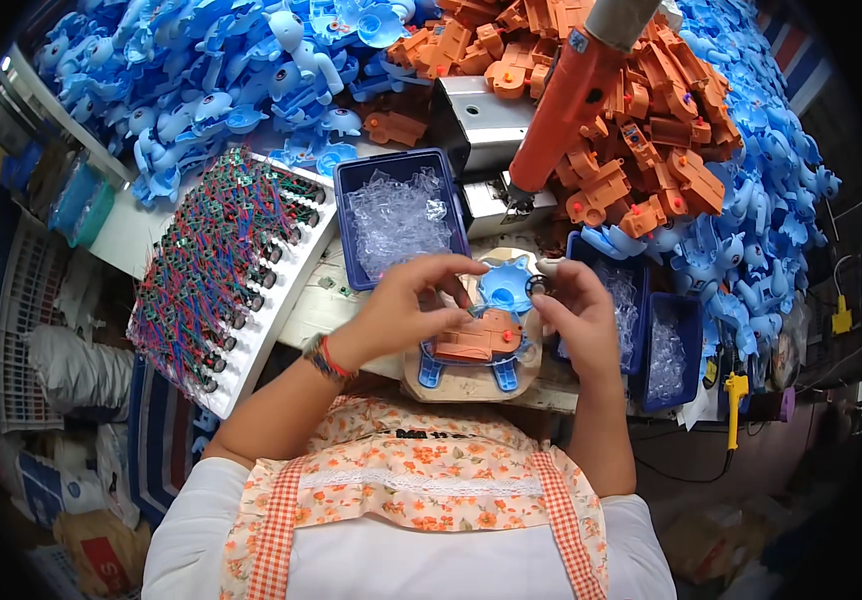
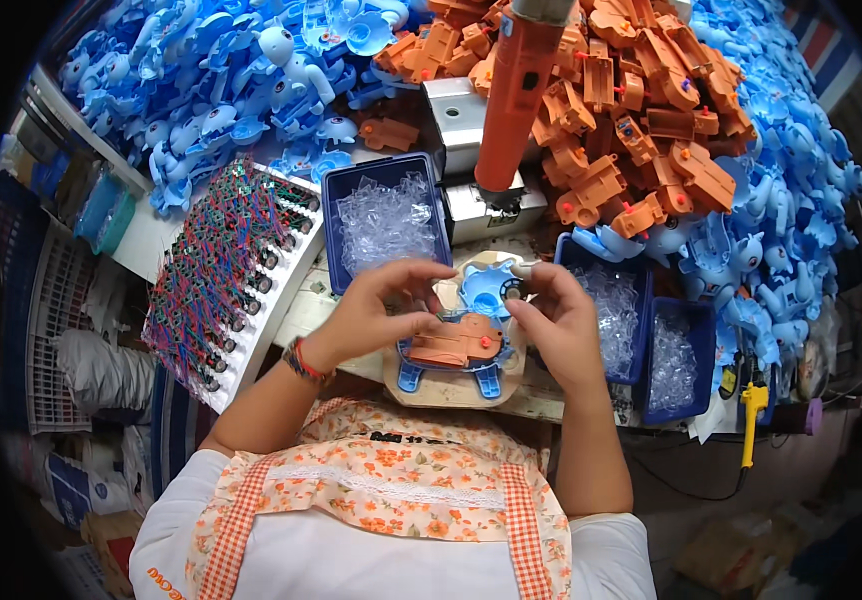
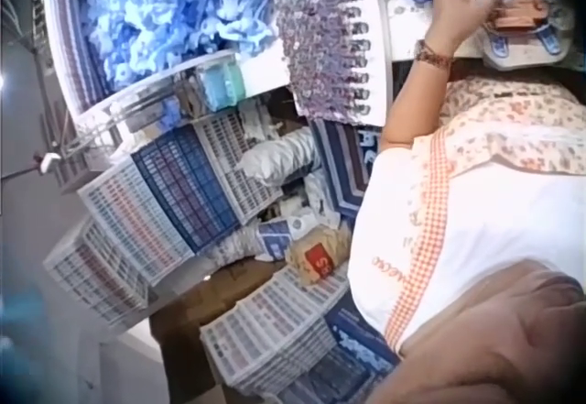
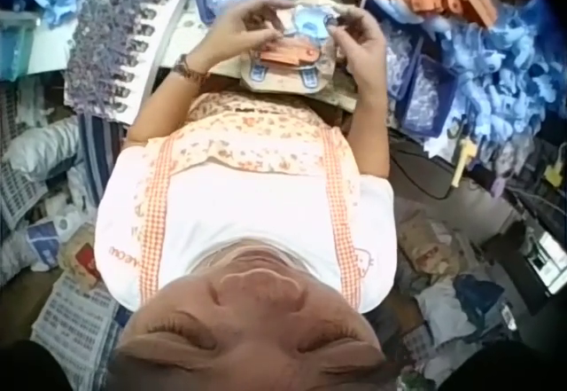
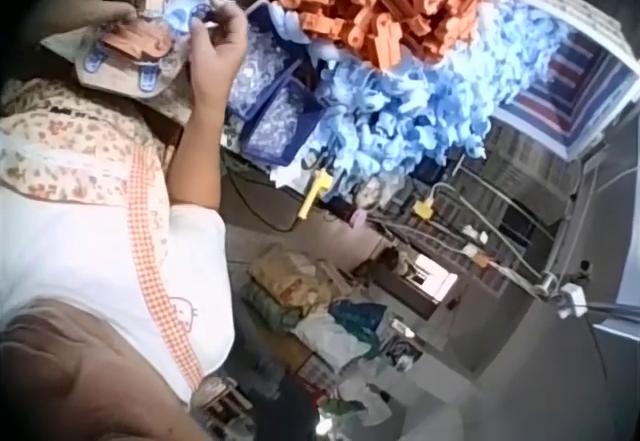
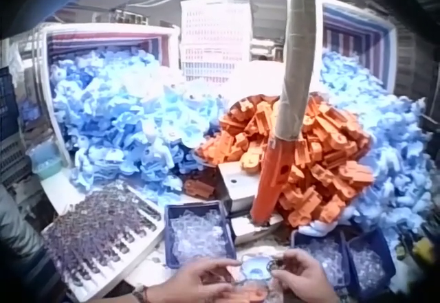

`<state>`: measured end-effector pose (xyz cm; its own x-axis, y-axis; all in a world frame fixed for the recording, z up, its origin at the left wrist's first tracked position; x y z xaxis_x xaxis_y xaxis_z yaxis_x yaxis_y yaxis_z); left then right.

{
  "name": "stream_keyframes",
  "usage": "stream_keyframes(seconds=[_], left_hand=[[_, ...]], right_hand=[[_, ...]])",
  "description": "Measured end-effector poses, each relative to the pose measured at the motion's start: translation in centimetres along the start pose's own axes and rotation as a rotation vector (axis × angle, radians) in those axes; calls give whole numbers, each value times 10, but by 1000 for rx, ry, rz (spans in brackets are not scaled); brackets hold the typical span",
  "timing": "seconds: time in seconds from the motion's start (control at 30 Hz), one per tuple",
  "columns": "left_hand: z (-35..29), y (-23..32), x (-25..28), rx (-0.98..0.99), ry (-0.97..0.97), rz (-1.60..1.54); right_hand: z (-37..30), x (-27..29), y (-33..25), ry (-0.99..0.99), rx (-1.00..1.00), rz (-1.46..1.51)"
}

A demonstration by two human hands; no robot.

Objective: Assembling blue toy ponies by attaching orange components using a handheld tool.

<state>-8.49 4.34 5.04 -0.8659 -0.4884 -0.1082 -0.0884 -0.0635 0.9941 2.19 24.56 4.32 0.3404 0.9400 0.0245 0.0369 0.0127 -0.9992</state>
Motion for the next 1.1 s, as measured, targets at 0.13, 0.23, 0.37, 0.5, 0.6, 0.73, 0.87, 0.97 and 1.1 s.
stream_keyframes(seconds=[0.13,0.23,0.37,0.5,0.6,0.73,0.87,0.97,1.1], left_hand=[[-14,17,-19,-452,231,637],[-20,22,-35,-603,211,995],[-24,22,-41,-663,209,1012],[-23,21,-38,-613,198,971],[-21,19,-36,-574,183,951],[-20,26,-31,-584,189,909],[-26,21,-14,-472,169,779],[-25,15,-11,-450,132,739],[-23,14,-15,-505,124,765]], right_hand=[[14,-15,-19,-108,64,-683],[18,-28,-33,-108,254,-939],[21,-31,-34,-207,350,-1082],[23,-33,-33,-245,443,-1085],[24,-33,-35,-245,543,-1077],[27,-30,-34,-288,567,-1081],[31,-31,-30,-384,567,-1109],[25,-35,-37,-364,659,-1219],[21,-43,-37,-377,658,-1341]])
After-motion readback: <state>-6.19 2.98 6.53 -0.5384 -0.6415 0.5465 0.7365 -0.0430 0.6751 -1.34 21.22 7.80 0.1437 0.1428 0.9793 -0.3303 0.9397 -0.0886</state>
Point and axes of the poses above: each hand's wrist, its own z-axis towards the middle knuckle, its own x-axis out of the back of the hand, y = z × x, the point moved 4 cm from there along z, towards the middle knuckle, and after that the axes turned 4 degrees about -z, right-handed, at the moved point
